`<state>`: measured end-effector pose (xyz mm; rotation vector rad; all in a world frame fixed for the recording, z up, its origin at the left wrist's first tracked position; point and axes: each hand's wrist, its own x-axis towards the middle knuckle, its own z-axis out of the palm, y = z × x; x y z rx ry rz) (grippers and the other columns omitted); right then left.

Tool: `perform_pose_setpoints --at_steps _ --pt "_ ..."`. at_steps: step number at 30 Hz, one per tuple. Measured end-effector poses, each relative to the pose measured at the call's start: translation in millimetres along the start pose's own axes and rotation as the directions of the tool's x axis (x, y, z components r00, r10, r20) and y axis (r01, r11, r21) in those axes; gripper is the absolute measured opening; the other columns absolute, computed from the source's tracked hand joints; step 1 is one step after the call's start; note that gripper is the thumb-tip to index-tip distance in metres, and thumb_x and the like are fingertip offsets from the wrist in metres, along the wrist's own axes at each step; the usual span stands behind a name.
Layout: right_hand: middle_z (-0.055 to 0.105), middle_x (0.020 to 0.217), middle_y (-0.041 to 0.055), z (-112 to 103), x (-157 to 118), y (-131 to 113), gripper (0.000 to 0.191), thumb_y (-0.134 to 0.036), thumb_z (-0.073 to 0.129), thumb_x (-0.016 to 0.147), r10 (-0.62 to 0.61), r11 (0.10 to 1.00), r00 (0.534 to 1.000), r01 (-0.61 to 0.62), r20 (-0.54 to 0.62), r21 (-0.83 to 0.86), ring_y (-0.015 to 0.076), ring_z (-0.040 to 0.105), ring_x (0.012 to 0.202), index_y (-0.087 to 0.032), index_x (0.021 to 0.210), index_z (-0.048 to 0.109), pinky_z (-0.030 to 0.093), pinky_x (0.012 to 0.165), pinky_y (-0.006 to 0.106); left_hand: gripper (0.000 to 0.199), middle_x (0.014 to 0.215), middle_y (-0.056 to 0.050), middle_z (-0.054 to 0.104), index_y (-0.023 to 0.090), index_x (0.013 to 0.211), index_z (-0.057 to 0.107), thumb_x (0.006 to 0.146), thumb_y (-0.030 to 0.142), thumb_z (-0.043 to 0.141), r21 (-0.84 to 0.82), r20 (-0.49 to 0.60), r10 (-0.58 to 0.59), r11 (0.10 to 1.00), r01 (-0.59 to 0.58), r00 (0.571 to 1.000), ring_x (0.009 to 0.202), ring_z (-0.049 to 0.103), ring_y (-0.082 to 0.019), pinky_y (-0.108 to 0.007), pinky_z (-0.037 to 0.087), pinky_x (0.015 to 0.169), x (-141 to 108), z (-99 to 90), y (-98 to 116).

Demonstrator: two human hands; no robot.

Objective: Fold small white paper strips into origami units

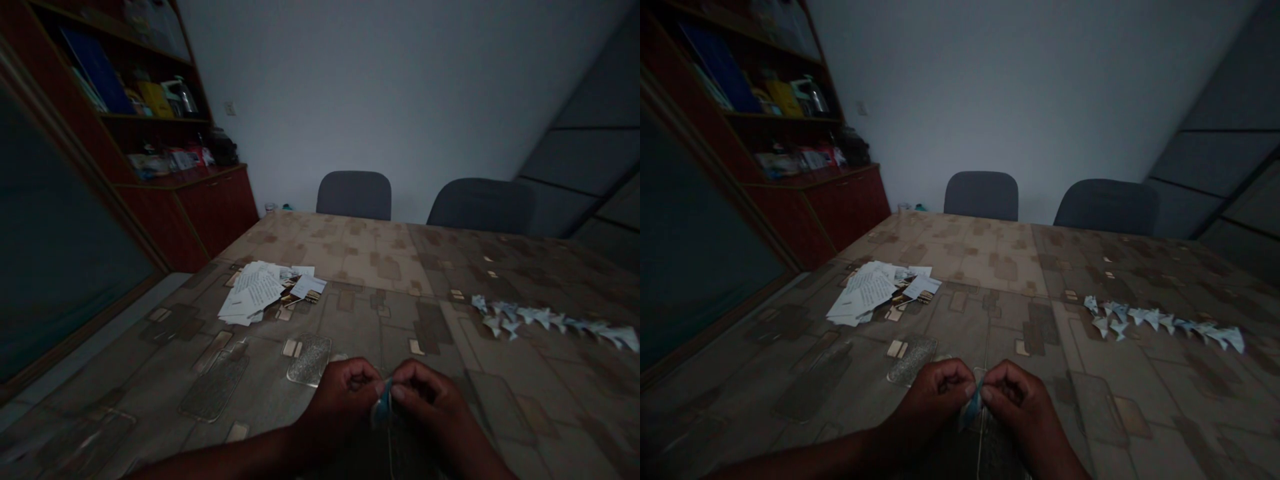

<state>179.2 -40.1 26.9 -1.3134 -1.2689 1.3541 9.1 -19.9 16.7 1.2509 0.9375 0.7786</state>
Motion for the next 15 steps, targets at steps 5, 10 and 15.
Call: perform_pose_setpoints --at_steps 5,10,15 --pt "0.054 0.055 -0.0028 0.5 -0.4 -0.5 0.021 -0.040 0.071 0.065 -0.014 1.000 1.000 0.014 -0.009 0.002 0.0139 0.049 0.054 -0.021 0.063 0.062 0.039 0.053 0.024 0.025 0.060 0.003 0.048 0.014 0.068 0.058 0.074 0.037 0.062 -0.003 0.004 -0.020 1.000 0.020 1.000 0.058 0.043 -0.011 -0.022 0.032 0.055 -1.5 1.3 4.3" --pt "0.055 0.056 -0.0018 1.1 0.3 -0.6 0.023 -0.043 0.069 0.065 0.006 0.999 1.000 -0.006 -0.005 -0.046 0.0147 0.050 0.054 -0.020 0.064 0.063 0.039 0.052 0.025 0.022 0.060 0.003 0.050 0.014 0.068 0.059 0.075 0.034 0.060 0.033 -0.006 0.001 0.999 -0.001 1.000 0.059 0.045 -0.011 -0.022 0.033 0.056 -1.6 1.4 3.1" --pt "0.053 0.057 -0.0016 2.3 -0.3 1.8 0.025 -0.043 0.065 0.069 0.005 0.993 1.000 -0.008 -0.024 -0.122 0.0151 0.048 0.056 -0.020 0.064 0.059 0.037 0.052 0.025 0.022 0.060 0.004 0.049 0.014 0.068 0.060 0.075 0.034 0.062 0.018 -0.012 -0.037 0.999 0.037 0.999 0.059 0.045 -0.011 -0.022 0.033 0.055 -1.8 2.7 0.4"
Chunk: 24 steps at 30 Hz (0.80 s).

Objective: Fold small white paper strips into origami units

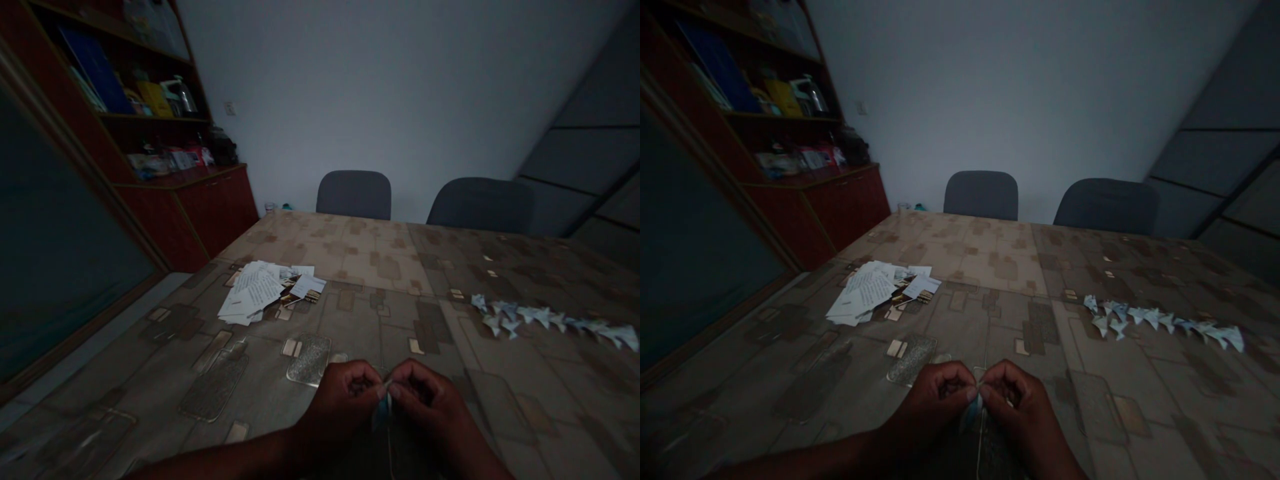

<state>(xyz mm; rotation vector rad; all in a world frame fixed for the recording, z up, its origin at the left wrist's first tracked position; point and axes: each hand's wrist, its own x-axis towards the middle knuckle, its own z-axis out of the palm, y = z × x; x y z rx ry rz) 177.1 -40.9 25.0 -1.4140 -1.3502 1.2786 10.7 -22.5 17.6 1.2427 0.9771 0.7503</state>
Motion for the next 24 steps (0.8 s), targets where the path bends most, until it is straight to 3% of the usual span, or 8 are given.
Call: perform_pose_setpoints --at_steps 5,11,17,24 --pt "0.045 0.054 -0.0045 -0.1 -2.2 -3.8 0.023 -0.041 0.059 0.071 -0.056 0.991 0.997 0.048 -0.059 -0.122 0.0135 0.041 0.052 -0.021 0.061 0.052 0.032 0.048 0.024 0.020 0.063 0.003 0.053 0.014 0.075 0.065 0.078 0.033 0.062 0.001 0.014 0.060 0.998 -0.060 0.998 0.062 0.048 -0.012 -0.022 0.036 0.059 -0.3 0.3 -9.1" --pt "0.039 0.054 -0.0062 -0.2 -0.9 -2.1 0.021 -0.038 0.055 0.073 -0.089 0.980 0.994 0.075 -0.070 -0.182 0.0131 0.038 0.052 -0.022 0.060 0.048 0.031 0.048 0.024 0.010 0.060 0.005 0.049 0.014 0.071 0.062 0.065 0.020 0.068 0.093 -0.050 0.030 0.995 -0.025 0.998 0.059 0.044 -0.011 -0.021 0.034 0.055 -0.7 4.7 -7.9" --pt "0.043 0.058 -0.0049 1.5 0.7 4.2 0.021 -0.037 0.055 0.076 -0.084 0.985 0.995 0.076 -0.050 -0.156 0.0138 0.041 0.055 -0.021 0.064 0.049 0.034 0.050 0.024 0.006 0.061 0.004 0.050 0.015 0.071 0.060 0.068 0.020 0.060 0.113 -0.061 0.038 0.993 -0.031 0.997 0.060 0.045 -0.011 -0.023 0.035 0.057 0.0 6.2 -2.8" --pt "0.049 0.059 -0.0030 1.6 -0.4 2.7 0.016 -0.032 0.058 0.077 -0.189 0.960 0.982 0.178 -0.032 -0.216 0.0153 0.047 0.057 -0.021 0.065 0.057 0.036 0.054 0.025 0.005 0.068 0.002 0.054 0.015 0.074 0.060 0.072 0.020 0.062 0.124 -0.062 0.072 0.990 -0.064 0.995 0.067 0.047 -0.013 -0.024 0.037 0.063 -0.4 4.1 -5.3"
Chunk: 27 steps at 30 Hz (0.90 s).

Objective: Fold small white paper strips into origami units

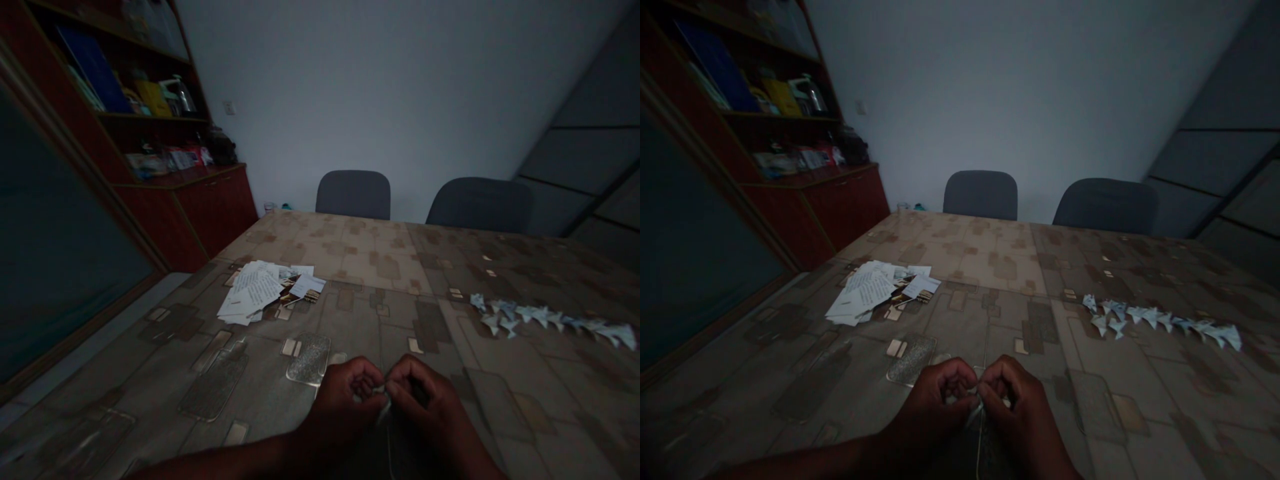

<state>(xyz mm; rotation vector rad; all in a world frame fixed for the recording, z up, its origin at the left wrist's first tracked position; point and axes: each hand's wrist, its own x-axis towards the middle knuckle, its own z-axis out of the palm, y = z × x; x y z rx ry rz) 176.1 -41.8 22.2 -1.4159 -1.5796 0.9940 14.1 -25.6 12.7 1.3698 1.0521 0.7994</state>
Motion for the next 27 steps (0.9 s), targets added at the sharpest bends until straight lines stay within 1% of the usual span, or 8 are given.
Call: perform_pose_setpoints --at_steps 6,10,14,18,20,23,25,27 --pt "0.049 0.059 -0.0024 1 0 2 0.024 -0.039 0.055 0.080 -0.006 1.000 1.000 0.007 -0.020 0.023 0.0159 0.048 0.057 -0.021 0.064 0.053 0.037 0.054 0.026 0.010 0.075 0.001 0.057 0.016 0.082 0.061 0.072 0.014 0.063 -0.003 -0.023 0.033 0.999 -0.033 0.999 0.073 0.051 -0.014 -0.024 0.040 0.068 1 -0.3 1" --pt "0.052 0.063 -0.0017 -2 2 0 0.020 -0.039 0.057 0.078 -0.031 0.999 0.999 0.032 -0.015 0.036 0.0169 0.050 0.061 -0.021 0.069 0.056 0.039 0.055 0.026 0.015 0.079 0.000 0.059 0.016 0.088 0.059 0.074 0.012 0.063 0.015 -0.076 0.082 0.997 -0.081 0.994 0.073 0.053 -0.014 -0.025 0.042 0.069 1 -0.3 1" --pt "0.057 0.071 -0.0002 -4 3 -1 0.016 -0.035 0.061 0.075 -0.035 0.998 0.999 0.036 -0.018 0.045 0.0182 0.055 0.068 -0.021 0.082 0.061 0.043 0.062 0.027 0.021 0.087 -0.001 0.058 0.018 0.090 0.058 0.073 0.007 0.062 0.075 -0.085 0.234 0.971 -0.228 0.969 0.076 0.054 -0.014 -0.024 0.043 0.071 0 -1.8 -2" --pt "0.058 0.062 -0.0009 -2 2 2 0.015 -0.034 0.061 0.076 0.003 0.998 0.999 -0.005 0.034 0.061 0.0168 0.054 0.061 -0.020 0.072 0.062 0.042 0.057 0.025 0.015 0.094 -0.002 0.058 0.018 0.088 0.058 0.077 0.012 0.064 0.147 -0.034 0.359 0.925 -0.350 0.933 0.082 0.054 -0.015 -0.024 0.043 0.075 -1 -2.9 -5" --pt "0.058 0.060 -0.0008 -1 1 4 0.016 -0.033 0.060 0.077 0.004 0.998 1.000 -0.005 0.020 0.055 0.0167 0.054 0.060 -0.020 0.068 0.061 0.041 0.056 0.025 0.016 0.090 -0.002 0.058 0.018 0.090 0.058 0.076 0.014 0.065 0.133 -0.048 0.301 0.947 -0.293 0.952 0.079 0.055 -0.014 -0.024 0.043 0.073 -1 -2.8 -4" --pt "0.061 0.063 0.0003 0 0 4 0.016 -0.033 0.059 0.077 -0.013 1.000 1.000 0.013 -0.024 0.026 0.0179 0.057 0.063 -0.020 0.067 0.061 0.043 0.059 0.026 0.013 0.076 0.001 0.058 0.016 0.085 0.060 0.074 0.019 0.066 0.054 -0.043 0.104 0.993 -0.102 0.994 0.069 0.054 -0.014 -0.023 0.041 0.065 0 -2.3 1" --pt "0.061 0.064 0.0004 0 0 3 0.017 -0.034 0.059 0.078 -0.007 1.000 0.999 0.008 -0.042 0.028 0.0182 0.057 0.063 -0.020 0.068 0.060 0.043 0.058 0.026 0.010 0.066 0.002 0.057 0.015 0.074 0.062 0.076 0.025 0.064 0.032 -0.007 0.016 0.999 -0.016 1.000 0.064 0.052 -0.013 -0.023 0.038 0.060 1 -2.1 4" --pt "0.060 0.064 0.0005 -1 0 3 0.020 -0.038 0.059 0.079 0.007 0.998 0.999 -0.004 -0.051 0.057 0.0182 0.056 0.062 -0.020 0.068 0.060 0.043 0.058 0.026 0.018 0.062 0.001 0.056 0.014 0.068 0.062 0.078 0.029 0.061 0.029 0.020 -0.020 0.999 0.019 1.000 0.061 0.050 -0.013 -0.023 0.036 0.058 1 -2.2 5"
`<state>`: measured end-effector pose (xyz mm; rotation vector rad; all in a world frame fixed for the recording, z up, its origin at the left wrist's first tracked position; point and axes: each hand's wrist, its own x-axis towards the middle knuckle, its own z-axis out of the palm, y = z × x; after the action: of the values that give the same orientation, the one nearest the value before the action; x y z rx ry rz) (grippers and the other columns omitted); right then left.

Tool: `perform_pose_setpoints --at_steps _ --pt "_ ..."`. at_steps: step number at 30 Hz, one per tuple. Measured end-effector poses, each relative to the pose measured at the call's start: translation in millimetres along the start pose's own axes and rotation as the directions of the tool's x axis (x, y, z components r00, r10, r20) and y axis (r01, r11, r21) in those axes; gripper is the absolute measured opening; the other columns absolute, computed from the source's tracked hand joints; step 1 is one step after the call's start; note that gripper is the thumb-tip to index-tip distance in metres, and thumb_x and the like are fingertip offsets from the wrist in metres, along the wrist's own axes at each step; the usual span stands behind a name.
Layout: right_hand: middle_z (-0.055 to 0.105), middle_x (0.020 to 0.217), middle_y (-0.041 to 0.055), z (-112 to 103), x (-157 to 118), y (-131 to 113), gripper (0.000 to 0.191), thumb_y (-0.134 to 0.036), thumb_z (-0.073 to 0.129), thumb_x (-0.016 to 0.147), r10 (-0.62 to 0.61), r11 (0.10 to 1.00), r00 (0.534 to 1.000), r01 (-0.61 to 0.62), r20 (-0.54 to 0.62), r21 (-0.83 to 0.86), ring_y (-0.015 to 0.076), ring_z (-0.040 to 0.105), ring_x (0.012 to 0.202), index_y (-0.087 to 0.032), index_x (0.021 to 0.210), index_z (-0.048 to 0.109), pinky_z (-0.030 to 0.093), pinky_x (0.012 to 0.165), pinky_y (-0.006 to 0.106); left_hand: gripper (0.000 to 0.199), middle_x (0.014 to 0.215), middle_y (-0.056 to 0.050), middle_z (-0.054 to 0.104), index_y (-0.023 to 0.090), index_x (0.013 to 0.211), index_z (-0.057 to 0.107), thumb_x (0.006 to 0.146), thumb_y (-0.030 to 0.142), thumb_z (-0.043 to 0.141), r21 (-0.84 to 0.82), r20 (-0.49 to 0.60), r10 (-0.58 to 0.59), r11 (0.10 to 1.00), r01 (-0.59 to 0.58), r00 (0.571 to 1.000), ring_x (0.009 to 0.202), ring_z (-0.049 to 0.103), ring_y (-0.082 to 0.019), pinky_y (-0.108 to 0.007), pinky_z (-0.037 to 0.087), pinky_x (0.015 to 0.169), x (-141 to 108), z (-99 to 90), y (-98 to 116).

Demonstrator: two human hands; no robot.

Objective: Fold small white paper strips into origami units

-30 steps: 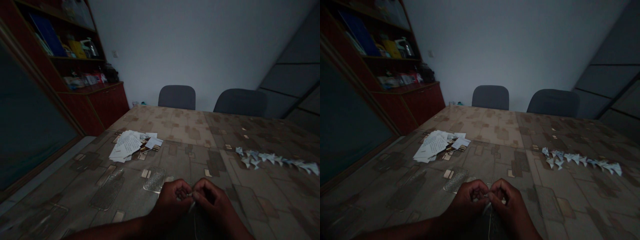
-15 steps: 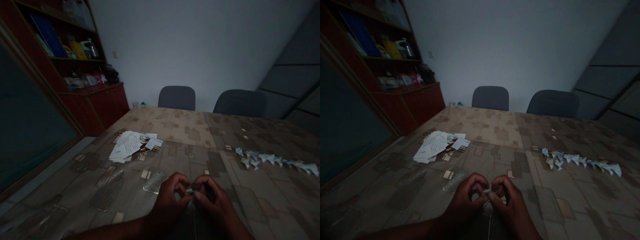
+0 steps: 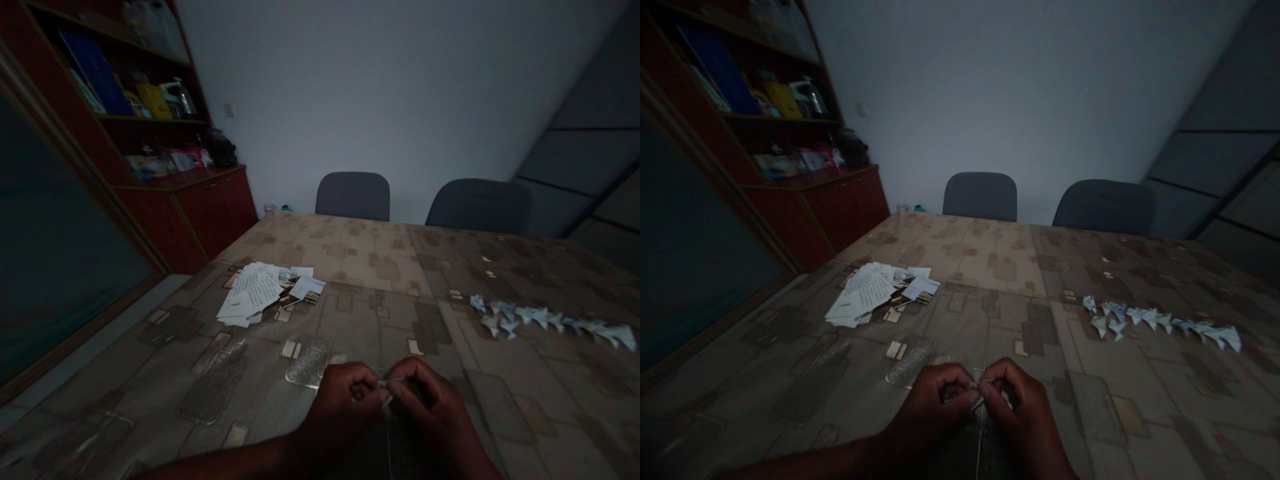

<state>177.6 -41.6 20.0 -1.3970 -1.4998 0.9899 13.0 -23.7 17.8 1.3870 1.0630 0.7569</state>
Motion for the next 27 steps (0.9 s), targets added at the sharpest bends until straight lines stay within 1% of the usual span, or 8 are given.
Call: perform_pose_setpoints --at_steps 6,9,11,13,17,20,23,27 --pt "0.053 0.062 -0.0016 1.5 -1.3 0.4 0.031 -0.050 0.062 0.077 0.098 0.987 0.995 -0.101 0.030 0.126 0.0164 0.051 0.060 -0.019 0.069 0.058 0.039 0.054 0.025 0.022 0.061 0.001 0.058 0.014 0.070 0.063 0.080 0.033 0.059 -0.065 0.062 0.007 0.998 -0.003 0.998 0.060 0.053 -0.014 -0.023 0.036 0.057 0.2 -2.0 -2.4" --pt "0.052 0.062 -0.0025 2.0 -2.1 0.8 0.032 -0.051 0.062 0.077 0.128 0.976 0.990 -0.136 0.054 0.171 0.0156 0.050 0.059 -0.019 0.070 0.058 0.038 0.053 0.024 0.022 0.061 0.001 0.056 0.014 0.068 0.063 0.079 0.032 0.059 -0.062 0.077 0.040 0.997 -0.036 0.996 0.060 0.051 -0.013 -0.023 0.036 0.057 0.8 -3.1 -2.9" --pt "0.053 0.063 -0.0020 1.3 -1.3 0.6 0.030 -0.049 0.062 0.078 0.113 0.976 0.991 -0.125 0.075 0.177 0.0159 0.050 0.060 -0.020 0.073 0.058 0.039 0.054 0.025 0.020 0.061 0.001 0.055 0.014 0.067 0.064 0.079 0.029 0.059 -0.030 0.059 0.062 0.998 -0.060 0.996 0.062 0.051 -0.013 -0.023 0.036 0.059 0.6 -3.6 -2.9" --pt "0.056 0.066 -0.0006 -0.2 0.6 -0.2 0.027 -0.047 0.062 0.077 0.069 0.986 0.992 -0.084 0.107 0.145 0.0174 0.053 0.063 -0.020 0.075 0.060 0.041 0.057 0.026 0.018 0.064 0.001 0.057 0.015 0.067 0.066 0.079 0.027 0.060 0.017 0.023 0.087 0.996 -0.087 0.996 0.065 0.053 -0.014 -0.024 0.037 0.063 -0.1 -3.9 -2.9" --pt "0.059 0.065 0.0009 -3.0 3.4 -2.1 0.025 -0.043 0.060 0.078 0.030 0.999 0.992 -0.035 0.121 0.040 0.0191 0.055 0.066 -0.020 0.070 0.061 0.042 0.061 0.027 0.011 0.068 0.000 0.060 0.015 0.069 0.068 0.076 0.023 0.063 0.093 0.000 0.155 0.984 -0.154 0.988 0.069 0.055 -0.015 -0.024 0.038 0.067 -1.1 -3.5 -3.0" --pt "0.058 0.064 0.0003 -2.2 2.4 -1.5 0.029 -0.046 0.056 0.080 0.047 0.999 0.995 -0.049 0.087 0.022 0.0189 0.054 0.064 -0.020 0.069 0.060 0.042 0.060 0.027 0.007 0.064 0.002 0.057 0.014 0.070 0.067 0.073 0.019 0.063 0.067 0.014 0.096 0.993 -0.096 0.995 0.063 0.052 -0.013 -0.022 0.037 0.060 -0.7 -2.6 -2.7" --pt "0.054 0.062 -0.0009 0.4 0.6 1.1 0.032 -0.049 0.054 0.081 0.071 0.997 0.994 -0.073 0.085 0.020 0.0180 0.051 0.062 -0.020 0.069 0.057 0.040 0.057 0.026 0.011 0.059 0.003 0.055 0.014 0.069 0.063 0.075 0.022 0.060 -0.014 0.055 0.011 1.000 -0.011 0.998 0.058 0.049 -0.012 -0.021 0.034 0.055 0.3 -2.4 -2.8" --pt "0.051 0.062 -0.0020 0.7 0.8 4.6 0.034 -0.051 0.052 0.083 0.073 0.997 0.993 -0.076 0.089 0.029 0.0172 0.049 0.061 -0.020 0.072 0.056 0.039 0.056 0.026 0.012 0.061 0.002 0.058 0.014 0.076 0.061 0.077 0.026 0.059 -0.152 0.150 0.000 0.988 0.023 0.989 0.055 0.053 -0.012 -0.021 0.037 0.054 1.5 -3.1 -4.9"
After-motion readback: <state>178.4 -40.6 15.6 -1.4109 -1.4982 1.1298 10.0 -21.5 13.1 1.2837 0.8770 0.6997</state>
